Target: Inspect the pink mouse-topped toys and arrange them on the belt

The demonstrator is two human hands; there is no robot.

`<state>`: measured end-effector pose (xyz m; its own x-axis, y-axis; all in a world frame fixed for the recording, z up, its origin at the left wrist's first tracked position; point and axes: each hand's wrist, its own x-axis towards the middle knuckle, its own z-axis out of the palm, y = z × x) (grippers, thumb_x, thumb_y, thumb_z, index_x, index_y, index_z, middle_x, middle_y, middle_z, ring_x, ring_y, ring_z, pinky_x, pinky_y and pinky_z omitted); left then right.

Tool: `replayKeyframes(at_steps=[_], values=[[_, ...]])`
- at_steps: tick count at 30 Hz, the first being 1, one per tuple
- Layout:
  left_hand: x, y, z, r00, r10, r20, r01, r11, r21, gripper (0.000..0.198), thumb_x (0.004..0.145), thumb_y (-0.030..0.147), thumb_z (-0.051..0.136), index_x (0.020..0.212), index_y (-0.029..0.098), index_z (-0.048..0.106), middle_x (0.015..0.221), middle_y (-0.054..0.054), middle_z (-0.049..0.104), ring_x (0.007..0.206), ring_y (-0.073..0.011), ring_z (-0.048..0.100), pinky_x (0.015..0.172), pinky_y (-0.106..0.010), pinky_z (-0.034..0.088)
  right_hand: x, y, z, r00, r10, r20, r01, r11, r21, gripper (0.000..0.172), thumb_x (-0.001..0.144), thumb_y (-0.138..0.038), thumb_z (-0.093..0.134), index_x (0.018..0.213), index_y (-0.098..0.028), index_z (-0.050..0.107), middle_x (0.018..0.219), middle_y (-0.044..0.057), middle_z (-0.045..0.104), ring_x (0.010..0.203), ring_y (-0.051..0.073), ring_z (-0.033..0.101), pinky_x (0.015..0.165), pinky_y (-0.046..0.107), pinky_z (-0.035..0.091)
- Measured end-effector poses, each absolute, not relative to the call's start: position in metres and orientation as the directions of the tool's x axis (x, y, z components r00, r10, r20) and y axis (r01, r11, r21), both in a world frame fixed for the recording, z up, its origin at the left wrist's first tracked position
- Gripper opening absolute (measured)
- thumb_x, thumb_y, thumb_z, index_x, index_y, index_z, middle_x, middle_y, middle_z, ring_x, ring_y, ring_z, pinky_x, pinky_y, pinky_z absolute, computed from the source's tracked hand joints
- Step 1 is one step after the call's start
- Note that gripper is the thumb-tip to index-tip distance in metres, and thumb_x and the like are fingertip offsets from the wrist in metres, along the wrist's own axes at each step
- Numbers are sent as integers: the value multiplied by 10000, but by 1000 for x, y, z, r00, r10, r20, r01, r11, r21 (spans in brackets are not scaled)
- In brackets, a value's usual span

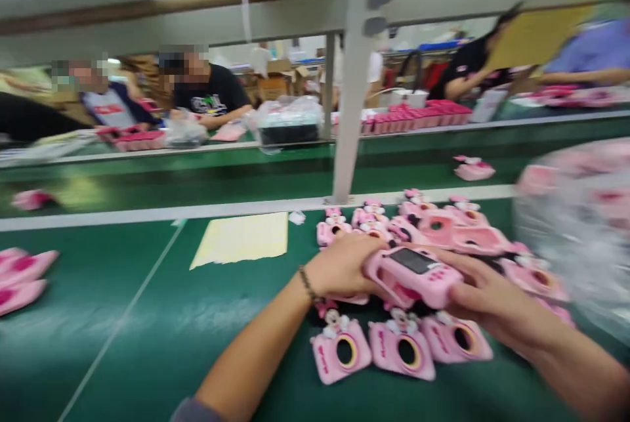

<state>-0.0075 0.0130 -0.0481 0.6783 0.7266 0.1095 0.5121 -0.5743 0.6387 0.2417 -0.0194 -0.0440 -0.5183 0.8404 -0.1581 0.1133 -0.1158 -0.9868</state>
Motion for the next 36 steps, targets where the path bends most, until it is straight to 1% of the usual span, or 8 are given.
replayKeyframes(at_steps=[3,6,16,20,25,29,33,36], values=[[-12,11,-38,636,759,141,492,-540,683,634,703,533,834,1199,218,596,1209,-67,661,1108,-285,593,977,-419,392,243,-25,-35,-579,797,-168,13,-197,-980,739,737,-534,807,1375,-225,597,1297,129,649,1180,326,622,1003,464,508],[-15,7,-28,632,759,158,460,-531,712,650,694,498,852,1226,245,577,1278,-61,628,1147,-286,568,990,-417,399,238,-23,-26,-617,775,-134,-19,-185,-983,778,749,-477,826,1423,-211,542,1286,133,648,1187,296,615,1014,438,498],[-13,3,-20,656,740,148,319,-450,834,624,677,392,877,1216,255,592,1209,-73,597,1096,-257,578,948,-428,511,249,-23,21,-714,667,-213,254,-36,-966,725,833,-420,754,1485,-271,475,1260,57,676,1118,254,654,941,380,545],[-11,0,-20,651,749,128,273,-388,880,640,660,334,892,1216,250,587,1222,-79,556,1107,-253,591,946,-417,536,246,-15,49,-720,635,-279,463,140,-875,590,849,-403,737,1408,-303,576,1151,0,728,1007,219,681,897,316,531],[-10,-5,-16,660,746,88,160,-254,954,673,654,277,892,1234,238,554,1264,-87,515,1103,-240,617,940,-404,565,238,-12,72,-752,602,-269,517,285,-807,394,865,-383,710,1243,-272,711,937,-31,770,832,181,695,795,271,530],[-14,-8,-10,658,750,68,107,-183,977,681,673,213,867,1255,248,514,1326,-103,498,1101,-255,633,907,-417,588,237,-17,69,-725,669,-163,531,392,-751,544,839,-386,750,1364,-330,620,899,-34,779,801,198,706,797,300,544],[-22,-11,-2,652,746,137,62,-232,971,643,725,214,832,1273,301,507,1329,-71,478,1070,-235,648,858,-387,607,239,-28,56,-716,692,92,471,577,-668,583,806,-471,788,1354,-366,620,1240,20,714,1126,269,660,1028,405,475],[-26,-13,2,639,737,223,73,-347,935,614,754,246,823,1283,306,517,1339,-70,484,1226,-277,568,944,-396,578,238,-42,46,-604,746,280,503,629,-592,443,794,-511,785,1214,-391,717,1373,27,627,1214,297,595,1082,466,427]])
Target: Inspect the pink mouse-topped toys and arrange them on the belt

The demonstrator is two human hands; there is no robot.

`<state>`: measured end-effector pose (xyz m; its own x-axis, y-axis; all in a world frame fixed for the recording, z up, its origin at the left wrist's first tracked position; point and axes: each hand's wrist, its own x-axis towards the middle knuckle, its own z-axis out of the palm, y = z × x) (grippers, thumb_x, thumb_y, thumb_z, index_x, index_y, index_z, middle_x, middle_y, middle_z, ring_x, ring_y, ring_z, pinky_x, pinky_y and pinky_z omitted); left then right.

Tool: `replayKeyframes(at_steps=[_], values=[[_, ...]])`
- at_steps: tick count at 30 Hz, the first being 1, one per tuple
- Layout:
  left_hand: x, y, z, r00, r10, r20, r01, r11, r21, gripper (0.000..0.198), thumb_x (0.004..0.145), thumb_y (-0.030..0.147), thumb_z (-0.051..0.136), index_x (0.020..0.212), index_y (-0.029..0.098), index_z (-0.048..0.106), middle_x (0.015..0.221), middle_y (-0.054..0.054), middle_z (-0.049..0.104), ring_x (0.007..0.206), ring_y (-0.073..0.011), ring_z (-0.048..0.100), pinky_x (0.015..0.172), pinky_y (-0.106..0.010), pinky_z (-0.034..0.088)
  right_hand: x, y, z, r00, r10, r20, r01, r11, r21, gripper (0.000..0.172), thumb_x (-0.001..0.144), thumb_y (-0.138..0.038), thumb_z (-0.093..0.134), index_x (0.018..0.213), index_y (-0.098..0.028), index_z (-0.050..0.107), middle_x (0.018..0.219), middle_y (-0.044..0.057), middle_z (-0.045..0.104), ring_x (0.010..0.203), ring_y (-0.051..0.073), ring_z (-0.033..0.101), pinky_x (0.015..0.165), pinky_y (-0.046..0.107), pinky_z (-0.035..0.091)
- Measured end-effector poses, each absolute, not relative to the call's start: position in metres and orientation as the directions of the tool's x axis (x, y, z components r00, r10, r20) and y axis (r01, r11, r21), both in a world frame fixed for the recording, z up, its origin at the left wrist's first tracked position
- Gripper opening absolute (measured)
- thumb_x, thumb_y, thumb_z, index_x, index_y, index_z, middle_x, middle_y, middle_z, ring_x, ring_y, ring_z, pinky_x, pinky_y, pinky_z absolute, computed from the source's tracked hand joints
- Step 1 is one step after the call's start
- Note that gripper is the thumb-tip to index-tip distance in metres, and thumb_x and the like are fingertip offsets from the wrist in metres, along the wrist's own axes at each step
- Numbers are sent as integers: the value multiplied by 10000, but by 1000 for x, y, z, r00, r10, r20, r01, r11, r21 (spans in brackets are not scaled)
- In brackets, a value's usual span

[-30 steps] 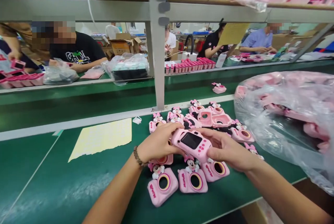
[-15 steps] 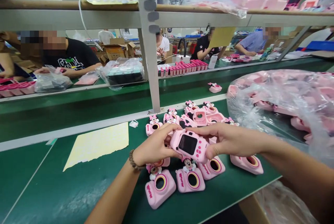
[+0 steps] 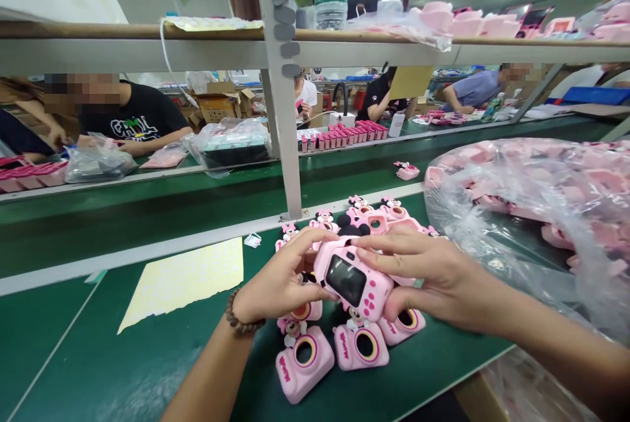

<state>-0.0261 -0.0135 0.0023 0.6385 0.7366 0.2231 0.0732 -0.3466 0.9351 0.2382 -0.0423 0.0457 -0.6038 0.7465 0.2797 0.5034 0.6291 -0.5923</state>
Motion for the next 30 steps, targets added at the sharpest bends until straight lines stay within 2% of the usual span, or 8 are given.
replayKeyframes(at_steps=[3,5,7,10,13,18,22,30], values=[[-29,-17,5,624,719,306,54,-431,901,591,785,273,808,1294,309,510,1366,-76,468,1316,-294,493,1023,-407,535,235,-57,36,-383,842,379,531,537,-655,376,774,-528,796,1118,-381,758,1428,40,537,1293,316,505,1087,483,429],[-29,-20,8,619,702,352,30,-470,882,567,820,272,777,1306,336,490,1368,-63,453,1297,-274,511,1019,-389,537,233,-66,30,-274,917,291,445,389,-807,534,766,-546,794,1245,-343,673,1416,78,509,1292,318,502,1050,473,477],[-28,-25,11,614,698,369,64,-510,858,545,869,266,721,1333,370,456,1366,-49,447,1271,-251,532,999,-371,546,230,-71,25,-277,953,124,288,206,-935,637,820,-538,749,1368,-300,531,1365,111,533,1221,294,565,999,452,524],[-23,-32,15,620,715,323,197,-540,818,743,817,320,778,1427,392,360,1461,-48,390,1346,-281,458,1089,-428,480,225,-74,17,-318,948,31,108,68,-992,549,891,-465,705,1346,-271,469,1346,109,537,1209,242,579,1022,404,512],[-13,-38,12,569,777,269,271,-487,830,1053,605,435,923,1467,356,323,1519,-63,334,1397,-335,378,1171,-498,377,218,-69,9,-304,947,107,-13,108,-994,471,894,-433,715,1276,-267,494,1284,83,552,1201,210,568,1012,357,509],[2,-40,-2,427,855,295,247,-423,872,804,731,399,837,1382,269,384,1420,-104,451,1322,-320,469,1153,-532,368,203,-59,-8,-226,964,143,-59,133,-989,369,866,-447,744,1089,-240,536,1023,30,571,969,174,592,859,308,526],[3,-37,-7,399,872,282,196,-382,903,793,745,400,823,1377,251,367,1402,-124,485,1317,-331,481,1146,-533,365,196,-57,-16,-180,963,202,-90,189,-978,297,882,-441,725,970,-244,522,914,-1,512,817,144,537,694,269,481],[0,-41,-1,383,867,318,290,-440,850,751,770,354,798,1367,292,348,1368,-92,475,1250,-298,520,1092,-514,411,189,-58,-13,-113,948,296,-30,295,-955,210,890,-305,713,959,-260,520,1011,10,474,950,176,496,801,310,446]])
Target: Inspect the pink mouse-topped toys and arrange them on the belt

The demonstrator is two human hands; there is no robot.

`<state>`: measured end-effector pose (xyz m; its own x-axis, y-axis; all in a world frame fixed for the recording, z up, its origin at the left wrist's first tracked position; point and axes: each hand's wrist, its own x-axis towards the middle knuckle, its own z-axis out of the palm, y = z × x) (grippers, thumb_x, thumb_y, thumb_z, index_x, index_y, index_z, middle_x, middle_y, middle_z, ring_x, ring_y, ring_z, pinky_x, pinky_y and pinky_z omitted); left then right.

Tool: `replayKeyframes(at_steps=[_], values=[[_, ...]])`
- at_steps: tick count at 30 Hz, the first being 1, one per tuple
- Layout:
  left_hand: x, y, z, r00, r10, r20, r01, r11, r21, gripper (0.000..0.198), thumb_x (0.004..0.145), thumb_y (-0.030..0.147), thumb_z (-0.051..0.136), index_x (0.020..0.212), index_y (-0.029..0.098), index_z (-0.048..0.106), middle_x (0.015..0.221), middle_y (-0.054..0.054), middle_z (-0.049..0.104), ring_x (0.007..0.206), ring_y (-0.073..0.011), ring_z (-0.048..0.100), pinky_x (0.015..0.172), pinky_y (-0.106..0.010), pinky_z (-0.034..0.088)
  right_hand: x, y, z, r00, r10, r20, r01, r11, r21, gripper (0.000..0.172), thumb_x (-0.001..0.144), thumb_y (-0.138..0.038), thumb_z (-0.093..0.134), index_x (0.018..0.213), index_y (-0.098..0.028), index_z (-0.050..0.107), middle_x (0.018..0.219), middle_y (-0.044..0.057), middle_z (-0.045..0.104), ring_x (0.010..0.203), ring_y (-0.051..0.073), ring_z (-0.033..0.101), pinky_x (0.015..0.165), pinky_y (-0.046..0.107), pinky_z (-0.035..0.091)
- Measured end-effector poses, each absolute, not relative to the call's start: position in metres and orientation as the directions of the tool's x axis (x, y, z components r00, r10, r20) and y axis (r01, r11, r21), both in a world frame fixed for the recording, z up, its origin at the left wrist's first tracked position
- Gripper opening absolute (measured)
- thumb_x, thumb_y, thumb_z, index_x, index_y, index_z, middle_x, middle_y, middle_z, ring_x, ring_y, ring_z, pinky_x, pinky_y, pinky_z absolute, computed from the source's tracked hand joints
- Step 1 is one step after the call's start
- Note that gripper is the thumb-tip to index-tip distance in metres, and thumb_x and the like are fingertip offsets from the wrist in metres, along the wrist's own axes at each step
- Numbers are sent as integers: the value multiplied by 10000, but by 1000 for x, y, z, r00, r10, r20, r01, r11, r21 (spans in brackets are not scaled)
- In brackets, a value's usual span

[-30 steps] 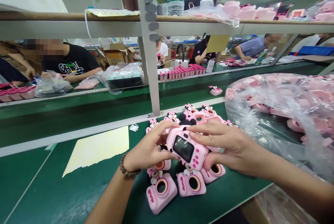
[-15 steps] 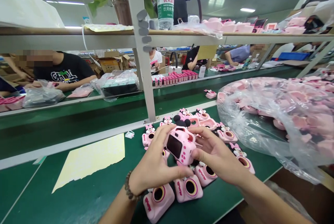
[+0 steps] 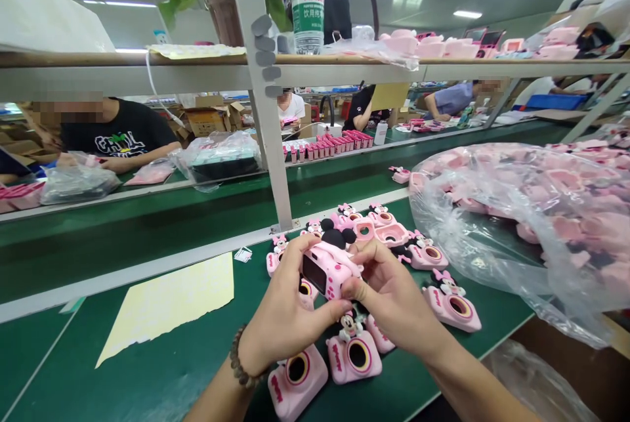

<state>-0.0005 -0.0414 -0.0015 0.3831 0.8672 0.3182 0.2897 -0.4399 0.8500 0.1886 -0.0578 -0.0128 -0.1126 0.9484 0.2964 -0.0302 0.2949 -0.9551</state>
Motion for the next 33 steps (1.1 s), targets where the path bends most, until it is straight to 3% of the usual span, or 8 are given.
replayKeyframes(at_steps=[4,9,18,24,33], values=[[0,-41,0,359,864,353,322,-469,822,734,778,321,787,1361,333,341,1378,-57,451,1244,-271,518,1094,-496,412,190,-58,-13,-141,940,311,-33,309,-950,221,888,-246,709,992,-271,516,1050,9,469,990,172,495,838,304,448],[2,-37,-5,365,861,354,314,-472,824,710,771,374,809,1336,329,381,1370,-42,467,1247,-255,515,1108,-464,409,194,-53,-19,-204,953,224,-98,208,-973,353,856,-281,756,1080,-289,483,1084,12,470,956,164,515,819,308,501],[10,-34,-15,236,874,424,521,-483,704,641,797,320,785,1290,271,379,1323,-66,464,1236,-259,469,1060,-460,430,183,-39,-24,-108,972,209,-61,203,-977,263,861,-255,708,989,-263,479,991,9,489,854,159,540,638,271,503],[2,-30,-14,258,879,401,626,-468,624,729,781,343,808,1328,243,337,1345,-98,448,1275,-287,425,1069,-492,429,180,-25,-26,-108,962,252,-51,247,-968,282,845,-251,738,1015,-251,513,1033,8,521,984,162,551,851,310,480],[-10,-26,-6,366,859,358,583,-512,632,754,782,255,802,1382,282,347,1388,-91,405,1330,-280,412,1105,-474,429,196,-17,-22,-282,959,11,-223,-54,-973,397,813,-349,809,1084,-247,538,1086,18,562,923,132,568,735,249,482]])
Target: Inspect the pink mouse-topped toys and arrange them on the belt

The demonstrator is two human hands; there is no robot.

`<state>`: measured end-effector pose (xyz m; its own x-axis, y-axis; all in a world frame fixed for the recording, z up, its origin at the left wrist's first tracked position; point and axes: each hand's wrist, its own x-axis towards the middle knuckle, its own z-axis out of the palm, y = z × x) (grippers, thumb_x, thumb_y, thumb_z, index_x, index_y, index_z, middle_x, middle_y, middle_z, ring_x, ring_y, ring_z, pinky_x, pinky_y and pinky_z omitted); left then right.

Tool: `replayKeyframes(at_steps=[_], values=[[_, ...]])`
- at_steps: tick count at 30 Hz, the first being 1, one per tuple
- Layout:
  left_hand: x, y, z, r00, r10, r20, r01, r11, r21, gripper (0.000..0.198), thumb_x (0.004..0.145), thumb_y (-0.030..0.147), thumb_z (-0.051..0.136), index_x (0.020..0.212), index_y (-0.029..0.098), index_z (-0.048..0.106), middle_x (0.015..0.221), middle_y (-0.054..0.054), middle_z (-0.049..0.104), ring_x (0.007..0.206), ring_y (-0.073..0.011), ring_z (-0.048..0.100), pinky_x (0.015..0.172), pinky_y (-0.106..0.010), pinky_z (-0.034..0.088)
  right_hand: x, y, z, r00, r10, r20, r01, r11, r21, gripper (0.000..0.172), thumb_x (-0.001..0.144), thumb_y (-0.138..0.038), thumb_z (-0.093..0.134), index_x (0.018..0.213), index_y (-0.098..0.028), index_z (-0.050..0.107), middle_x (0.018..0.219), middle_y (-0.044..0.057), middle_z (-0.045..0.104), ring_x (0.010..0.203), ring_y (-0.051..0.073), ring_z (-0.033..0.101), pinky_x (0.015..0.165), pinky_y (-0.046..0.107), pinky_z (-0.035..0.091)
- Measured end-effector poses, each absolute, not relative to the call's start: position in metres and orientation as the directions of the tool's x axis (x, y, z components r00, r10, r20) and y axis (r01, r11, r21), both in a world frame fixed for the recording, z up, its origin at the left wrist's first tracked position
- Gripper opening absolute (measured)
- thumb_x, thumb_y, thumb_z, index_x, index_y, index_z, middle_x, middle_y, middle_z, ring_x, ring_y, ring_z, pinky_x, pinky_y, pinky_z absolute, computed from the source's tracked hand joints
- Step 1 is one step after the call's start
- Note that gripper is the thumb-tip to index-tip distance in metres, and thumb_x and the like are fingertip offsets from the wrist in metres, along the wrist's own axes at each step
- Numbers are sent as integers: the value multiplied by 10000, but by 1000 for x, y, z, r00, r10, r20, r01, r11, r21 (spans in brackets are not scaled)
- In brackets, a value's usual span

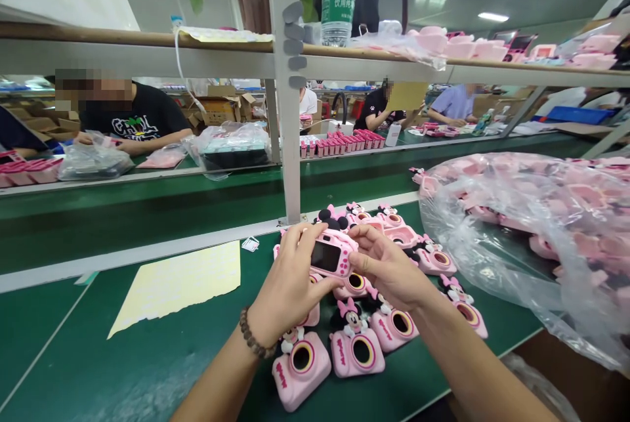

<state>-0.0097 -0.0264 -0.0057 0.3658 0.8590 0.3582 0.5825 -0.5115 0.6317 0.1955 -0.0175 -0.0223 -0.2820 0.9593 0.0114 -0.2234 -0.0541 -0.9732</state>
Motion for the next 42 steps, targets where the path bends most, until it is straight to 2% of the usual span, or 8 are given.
replayKeyframes(at_steps=[16,20,23,29,33,36,39,42], values=[[-20,-27,-1,427,822,375,515,-563,647,651,785,169,746,1372,244,473,1294,-104,476,1217,-275,524,1035,-446,505,203,-14,-6,-452,891,-43,-23,-59,-998,361,909,-445,693,1133,-231,508,977,21,660,759,126,615,668,266,502],[-23,-25,3,376,852,364,459,-512,726,650,779,277,783,1359,217,497,1264,-91,493,1180,-252,541,1039,-421,499,204,-28,-2,-435,899,57,129,124,-984,508,934,-431,661,1379,-276,472,1347,98,574,1132,216,613,936,391,537],[-27,-21,4,402,843,358,400,-514,759,688,741,329,832,1345,224,520,1249,-85,516,1176,-251,548,1048,-417,489,205,-31,-2,-413,893,179,356,340,-871,699,860,-413,750,1471,-325,421,1456,102,499,1244,279,563,1000,470,525],[-37,-10,0,460,794,398,371,-579,726,661,739,313,838,1330,249,549,1247,-80,577,1149,-255,576,1022,-426,502,214,-19,-1,-539,709,455,547,705,-451,631,873,-371,722,1451,-256,497,1374,139,571,1258,330,551,1043,520,487],[-36,-9,-1,456,803,384,382,-566,730,630,703,396,862,1270,262,620,1148,-65,612,1042,-238,609,932,-395,540,222,-16,-2,-587,676,445,530,737,-419,635,889,-350,691,1478,-233,487,1362,158,585,1240,341,569,1019,510,506],[-28,-14,2,405,792,457,369,-599,711,638,684,386,879,1256,258,627,1167,-62,630,1079,-240,594,954,-390,518,225,-19,-10,-497,733,465,439,674,-594,637,841,-434,746,1430,-304,538,1432,125,533,1319,351,499,1085,541,441],[-16,-23,3,345,771,535,298,-630,717,679,642,388,911,1246,276,623,1179,-42,647,1105,-233,587,990,-382,492,217,-25,-21,-203,887,416,39,431,-901,535,872,-667,583,1294,-340,616,1430,107,531,1301,343,520,1008,522,504],[-3,-32,1,353,747,564,227,-653,722,698,644,296,912,1268,301,598,1223,-33,627,1166,-241,554,1058,-405,454,203,-29,-30,-226,968,111,-295,41,-955,700,849,-836,335,1090,-273,675,1145,153,685,1142,356,630,815,498,570]])
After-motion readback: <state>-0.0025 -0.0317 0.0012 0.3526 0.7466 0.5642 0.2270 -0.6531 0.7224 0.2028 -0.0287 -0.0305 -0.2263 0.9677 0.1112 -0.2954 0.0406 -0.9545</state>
